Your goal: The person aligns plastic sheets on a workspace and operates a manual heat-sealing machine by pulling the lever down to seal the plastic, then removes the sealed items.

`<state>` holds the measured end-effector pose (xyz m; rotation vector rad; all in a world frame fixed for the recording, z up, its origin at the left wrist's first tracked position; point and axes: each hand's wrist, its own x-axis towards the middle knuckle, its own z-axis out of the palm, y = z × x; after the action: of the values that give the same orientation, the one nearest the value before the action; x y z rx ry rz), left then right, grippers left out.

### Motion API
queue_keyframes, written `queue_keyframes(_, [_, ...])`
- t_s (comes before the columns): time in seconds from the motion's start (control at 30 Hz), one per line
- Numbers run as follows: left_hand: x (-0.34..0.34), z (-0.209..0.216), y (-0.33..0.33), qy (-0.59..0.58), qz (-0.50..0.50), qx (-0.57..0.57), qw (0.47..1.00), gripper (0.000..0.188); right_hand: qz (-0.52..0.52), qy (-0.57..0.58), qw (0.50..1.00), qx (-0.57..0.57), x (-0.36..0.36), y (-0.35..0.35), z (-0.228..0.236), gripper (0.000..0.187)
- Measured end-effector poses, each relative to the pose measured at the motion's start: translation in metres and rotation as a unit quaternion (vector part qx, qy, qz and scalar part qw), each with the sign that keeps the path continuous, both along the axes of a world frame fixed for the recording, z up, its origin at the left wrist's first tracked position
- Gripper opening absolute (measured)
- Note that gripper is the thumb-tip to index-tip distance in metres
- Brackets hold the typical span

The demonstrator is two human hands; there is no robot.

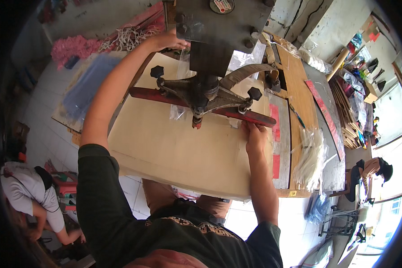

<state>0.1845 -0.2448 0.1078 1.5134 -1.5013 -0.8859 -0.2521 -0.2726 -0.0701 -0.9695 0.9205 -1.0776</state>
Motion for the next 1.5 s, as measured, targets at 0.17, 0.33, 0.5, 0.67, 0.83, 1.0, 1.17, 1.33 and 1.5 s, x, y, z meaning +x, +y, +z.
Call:
queue_keyframes(0.17, [-0.004, 0.013, 0.000, -0.033, 0.000, -0.050, 0.998, 0.045, 0.031, -0.064, 0.997, 0.013, 0.002, 0.003, 0.004, 0.022])
queue_keyframes(0.33, [-0.019, 0.020, -0.006, -0.087, -0.006, -0.093, 0.992, 0.021, 0.046, -0.123, 0.991, 0.019, 0.004, 0.007, 0.008, 0.034])
queue_keyframes(0.5, [-0.032, 0.006, -0.025, -0.133, 0.021, -0.116, 0.984, 0.020, 0.064, -0.172, 0.983, 0.015, -0.004, -0.002, 0.001, 0.042])
queue_keyframes(0.67, [0.015, -0.012, 0.002, -0.155, 0.007, -0.152, 0.976, 0.026, 0.113, -0.185, 0.976, -0.012, 0.017, 0.000, -0.010, 0.045])
queue_keyframes(0.83, [-0.049, 0.005, 0.058, -0.228, 0.216, -0.390, 0.866, 0.026, 0.090, -0.181, 0.979, -0.014, -0.004, -0.015, -0.017, 0.046])
queue_keyframes(1.0, [-0.118, -0.033, 0.193, -0.324, -0.099, -0.445, 0.829, 0.012, 0.092, -0.186, 0.978, -0.017, 0.012, -0.008, -0.016, 0.045])
queue_keyframes(1.17, [-0.129, -0.135, 0.213, -0.328, -0.031, -0.224, 0.917, 0.031, 0.096, -0.218, 0.971, -0.005, 0.010, -0.004, -0.020, 0.041])
queue_keyframes(1.33, [-0.116, -0.162, 0.200, -0.420, 0.044, -0.128, 0.897, 0.056, 0.084, -0.182, 0.980, 0.003, 0.010, -0.001, -0.009, 0.039])
queue_keyframes(1.5, [-0.103, -0.172, 0.179, -0.417, 0.012, -0.091, 0.904, 0.058, 0.132, -0.226, 0.965, -0.022, 0.005, -0.015, -0.020, 0.042])
